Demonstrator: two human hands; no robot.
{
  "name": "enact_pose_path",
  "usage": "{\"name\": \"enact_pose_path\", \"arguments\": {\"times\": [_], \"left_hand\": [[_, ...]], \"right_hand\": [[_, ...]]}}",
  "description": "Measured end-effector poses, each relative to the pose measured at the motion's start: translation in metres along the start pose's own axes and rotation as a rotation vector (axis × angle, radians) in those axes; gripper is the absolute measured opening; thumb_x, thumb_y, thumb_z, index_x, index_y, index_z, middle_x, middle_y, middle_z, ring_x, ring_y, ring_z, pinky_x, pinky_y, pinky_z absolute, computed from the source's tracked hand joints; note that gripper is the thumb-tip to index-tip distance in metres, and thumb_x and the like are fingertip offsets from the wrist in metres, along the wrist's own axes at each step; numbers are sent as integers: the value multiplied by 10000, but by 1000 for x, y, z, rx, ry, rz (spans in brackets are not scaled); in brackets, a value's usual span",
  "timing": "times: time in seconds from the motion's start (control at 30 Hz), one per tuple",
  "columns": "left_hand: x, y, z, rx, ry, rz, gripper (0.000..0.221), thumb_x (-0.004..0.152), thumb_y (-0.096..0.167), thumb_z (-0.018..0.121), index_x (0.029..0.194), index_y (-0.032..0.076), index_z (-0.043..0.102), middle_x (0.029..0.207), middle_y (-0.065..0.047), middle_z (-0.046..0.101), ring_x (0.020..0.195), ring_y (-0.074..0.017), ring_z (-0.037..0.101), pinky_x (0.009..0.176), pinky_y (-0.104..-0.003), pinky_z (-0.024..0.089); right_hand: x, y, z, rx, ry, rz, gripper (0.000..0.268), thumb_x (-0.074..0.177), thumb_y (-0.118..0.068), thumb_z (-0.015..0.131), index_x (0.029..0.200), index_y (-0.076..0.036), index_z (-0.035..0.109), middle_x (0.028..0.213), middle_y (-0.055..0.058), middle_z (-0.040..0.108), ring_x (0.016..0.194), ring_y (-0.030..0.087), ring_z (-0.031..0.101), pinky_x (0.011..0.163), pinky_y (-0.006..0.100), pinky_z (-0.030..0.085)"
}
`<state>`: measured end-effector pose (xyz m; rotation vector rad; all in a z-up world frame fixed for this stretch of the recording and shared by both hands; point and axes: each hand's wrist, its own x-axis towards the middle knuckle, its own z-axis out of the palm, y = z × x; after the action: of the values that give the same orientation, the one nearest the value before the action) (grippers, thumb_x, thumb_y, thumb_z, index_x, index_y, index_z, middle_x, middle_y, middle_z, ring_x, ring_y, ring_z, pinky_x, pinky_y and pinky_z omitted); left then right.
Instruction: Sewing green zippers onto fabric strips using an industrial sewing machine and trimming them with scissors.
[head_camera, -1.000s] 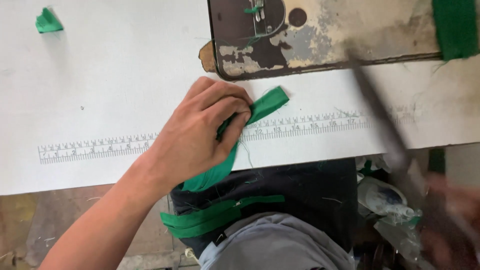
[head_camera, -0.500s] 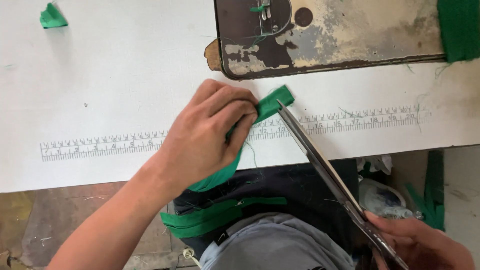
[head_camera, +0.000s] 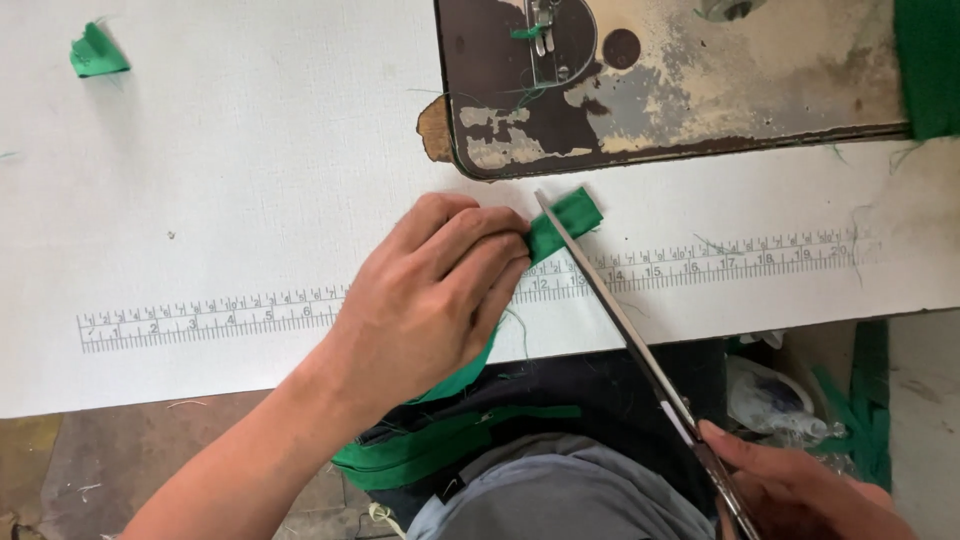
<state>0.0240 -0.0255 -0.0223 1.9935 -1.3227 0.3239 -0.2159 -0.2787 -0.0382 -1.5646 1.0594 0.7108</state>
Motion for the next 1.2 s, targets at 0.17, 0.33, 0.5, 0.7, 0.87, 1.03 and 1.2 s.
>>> {"name": "enact_pose_path", "arguments": {"times": [0.17, 0.33, 0.5, 0.7, 0.87, 1.03, 1.2], "left_hand": [[1, 1, -1, 106, -11, 54, 121, 903, -7, 542, 842, -99, 591, 923, -192, 589, 830, -288, 539, 776, -346, 460], [-6, 5, 5, 230, 23, 22, 119, 903, 67, 591, 856, -40, 615, 941, -144, 594, 824, -273, 534, 712, -334, 470], [-6, 25, 27, 407, 81, -124, 152, 895, 173, 626, 892, 21, 636, 928, -99, 633, 823, -218, 535, 676, -302, 456], [5, 45, 41, 540, 225, -292, 155, 937, 138, 507, 824, 46, 561, 914, -79, 550, 834, -251, 523, 620, -332, 416], [4, 37, 29, 281, 254, -395, 115, 882, 89, 541, 823, -9, 560, 881, -134, 578, 794, -292, 500, 690, -376, 412], [-11, -12, -15, 176, 212, -566, 90, 891, 92, 540, 850, 12, 532, 863, -123, 551, 776, -284, 489, 699, -376, 406], [-15, -73, -41, 563, 162, -423, 139, 952, 116, 616, 906, 7, 544, 898, -130, 532, 802, -288, 468, 664, -380, 423]], "right_hand": [[9, -11, -26, -165, -61, -534, 494, 541, -104, 779, 1031, -122, 712, 939, 176, 783, 1037, 281, 590, 881, 436, 507], [29, -49, -41, -339, 7, -877, 488, 517, -114, 779, 983, -33, 659, 1153, 163, 673, 1327, 264, 452, 1012, 459, 398], [66, -124, -49, -597, 465, -934, 645, 695, 112, 603, 1307, 132, 400, 1337, 306, 416, 1165, 403, 448, 925, 493, 397], [34, -174, -4, -1954, 979, -930, 480, 809, -348, 540, 1225, -108, 547, 1056, 0, 664, 922, 14, 677, 810, 126, 567], [50, -165, 64, -1117, 495, -1593, 502, 881, -406, 465, 1304, -137, 478, 1375, 11, 422, 1319, 256, 315, 1101, 551, 166], [65, -180, 46, -1170, 317, -1549, 559, 863, -496, 380, 1350, -223, 379, 1432, -5, 329, 1373, 276, 176, 1055, 640, -21], [70, -214, 31, -1245, 144, -1591, 541, 854, -481, 391, 1319, -206, 417, 1392, 39, 399, 1355, 388, 196, 1022, 655, -79]]}}
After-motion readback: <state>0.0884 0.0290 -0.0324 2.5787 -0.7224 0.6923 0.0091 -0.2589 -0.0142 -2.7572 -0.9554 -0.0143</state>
